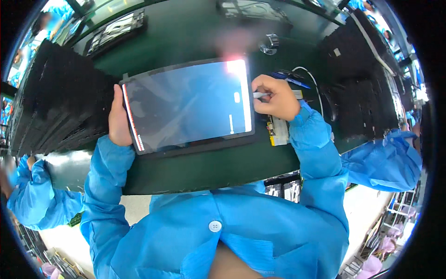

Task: Perform software and hardware testing on tablet screens and assemble internal components.

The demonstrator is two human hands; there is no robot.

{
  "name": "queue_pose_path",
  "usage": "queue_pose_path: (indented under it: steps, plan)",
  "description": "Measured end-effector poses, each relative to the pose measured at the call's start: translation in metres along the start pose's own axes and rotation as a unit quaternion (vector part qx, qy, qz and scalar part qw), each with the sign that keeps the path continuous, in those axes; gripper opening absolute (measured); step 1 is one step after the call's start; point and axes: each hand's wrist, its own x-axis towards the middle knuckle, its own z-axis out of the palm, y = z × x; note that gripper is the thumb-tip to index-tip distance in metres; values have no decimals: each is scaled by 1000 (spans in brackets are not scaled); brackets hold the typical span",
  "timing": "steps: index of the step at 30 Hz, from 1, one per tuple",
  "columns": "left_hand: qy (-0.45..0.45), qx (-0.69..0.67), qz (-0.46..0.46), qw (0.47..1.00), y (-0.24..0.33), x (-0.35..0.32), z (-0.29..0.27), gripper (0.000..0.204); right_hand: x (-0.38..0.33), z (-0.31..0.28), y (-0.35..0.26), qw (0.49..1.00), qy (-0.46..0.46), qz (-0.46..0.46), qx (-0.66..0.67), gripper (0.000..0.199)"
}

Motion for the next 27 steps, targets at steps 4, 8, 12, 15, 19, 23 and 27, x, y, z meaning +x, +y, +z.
queue_pose_path:
  steps: [4, 8, 12, 15, 19, 23, 27]
  plan:
    - [-58, -12, -8, 998, 1, 0, -1, 59, 1, 0, 1, 1000, -3, -8, -4, 23]
    - [-14, 50, 68, 996, -2, -2, 0, 53, -1, 0, 3, 998, 12, -64, -2, 24]
    - [169, 172, 194, 951, -10, 0, -8, 58, 0, 1, 7, 998, -17, -59, 14, 29]
    - [193, 73, 133, 969, -6, 12, -38, 60, -2, -2, 7, 993, 25, -113, 7, 26]
    - [-256, -217, -121, 934, 10, 34, -96, 62, -1, -5, 7, 996, 33, -88, -6, 27]
    - [-251, -67, -47, 965, 16, 36, -116, 61, 0, -4, 10, 993, 42, -106, 10, 25]
    - [-317, 67, 6, 946, 11, 25, -96, 60, 1, -4, 12, 991, 50, -123, 4, 24]
